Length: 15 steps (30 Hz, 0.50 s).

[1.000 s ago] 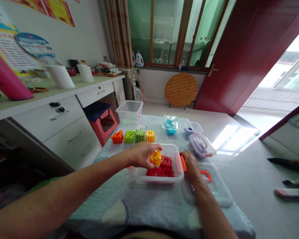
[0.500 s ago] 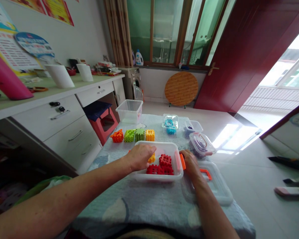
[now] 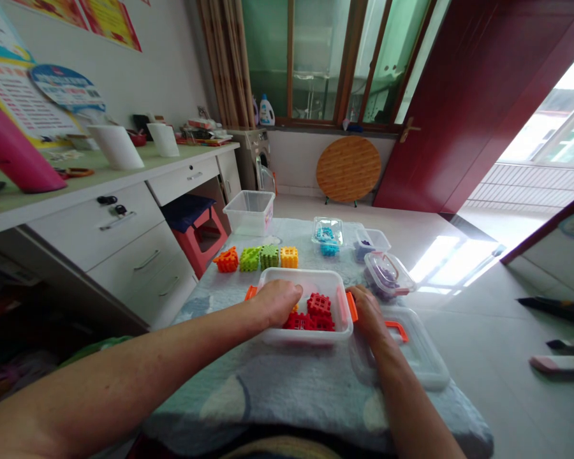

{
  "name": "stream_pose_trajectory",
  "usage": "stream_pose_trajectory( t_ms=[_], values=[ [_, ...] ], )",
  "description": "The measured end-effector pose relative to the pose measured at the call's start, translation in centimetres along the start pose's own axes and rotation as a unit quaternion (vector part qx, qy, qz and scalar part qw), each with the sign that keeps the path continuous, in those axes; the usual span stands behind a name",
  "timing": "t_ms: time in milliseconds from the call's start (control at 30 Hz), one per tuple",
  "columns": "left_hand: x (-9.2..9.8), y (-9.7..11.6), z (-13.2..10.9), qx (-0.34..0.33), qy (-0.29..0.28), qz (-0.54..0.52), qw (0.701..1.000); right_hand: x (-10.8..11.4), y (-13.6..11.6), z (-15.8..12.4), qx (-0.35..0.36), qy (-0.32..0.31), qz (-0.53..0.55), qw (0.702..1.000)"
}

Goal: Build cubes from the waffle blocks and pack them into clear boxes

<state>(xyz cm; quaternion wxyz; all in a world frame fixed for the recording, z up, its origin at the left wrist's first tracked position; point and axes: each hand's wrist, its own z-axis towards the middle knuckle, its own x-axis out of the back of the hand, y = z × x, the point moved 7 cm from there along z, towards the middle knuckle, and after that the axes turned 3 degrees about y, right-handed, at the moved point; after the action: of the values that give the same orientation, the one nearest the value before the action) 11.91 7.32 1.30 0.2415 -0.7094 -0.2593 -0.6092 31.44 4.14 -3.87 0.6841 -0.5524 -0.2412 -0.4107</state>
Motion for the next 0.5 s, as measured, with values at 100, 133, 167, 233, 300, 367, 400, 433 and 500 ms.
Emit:
stream_pose_trajectory(
  t_ms=[100,133,167,233,300,367,400,433,500],
  values=[
    [-0.3,-0.2,0.3,-0.008,-0.004,0.0,1.0,-0.2,0.2,0.0,-0.001,-0.006,-0.002,1.0],
    [-0.3,-0.1,0.3,-0.015,-0.007,-0.002,1.0,-0.3,0.2,0.0,-0.001,-0.008,-0.003,1.0],
    [-0.4,-0.1,0.2,-0.024,-0.01,-0.004,1.0,-0.3,0.3,0.0,-0.001,-0.009,-0.005,1.0],
    [-0.5,0.1,0.1,-0.039,-0.013,-0.009,0.999,-0.3,0.2,0.0,0.0,-0.01,-0.007,1.0],
    [-0.4,0.3,-0.1,-0.047,-0.015,-0.008,0.999,-0.2,0.0,-0.1,0.004,-0.008,-0.008,1.0],
    [-0.3,0.4,-0.1,-0.046,-0.022,0.001,0.999,0.0,-0.2,-0.1,0.006,-0.005,-0.008,1.0],
    [-0.2,0.5,-0.2,-0.043,-0.027,0.006,0.999,0.1,-0.3,-0.2,0.006,-0.004,-0.008,1.0],
    [0.0,0.5,-0.2,-0.041,-0.034,0.011,0.999,0.2,-0.3,-0.2,0.006,-0.003,-0.007,1.0],
    [0.6,0.5,-0.4,-0.035,-0.044,0.015,0.998,0.3,-0.4,-0.2,0.003,-0.003,-0.006,1.0]
  ],
)
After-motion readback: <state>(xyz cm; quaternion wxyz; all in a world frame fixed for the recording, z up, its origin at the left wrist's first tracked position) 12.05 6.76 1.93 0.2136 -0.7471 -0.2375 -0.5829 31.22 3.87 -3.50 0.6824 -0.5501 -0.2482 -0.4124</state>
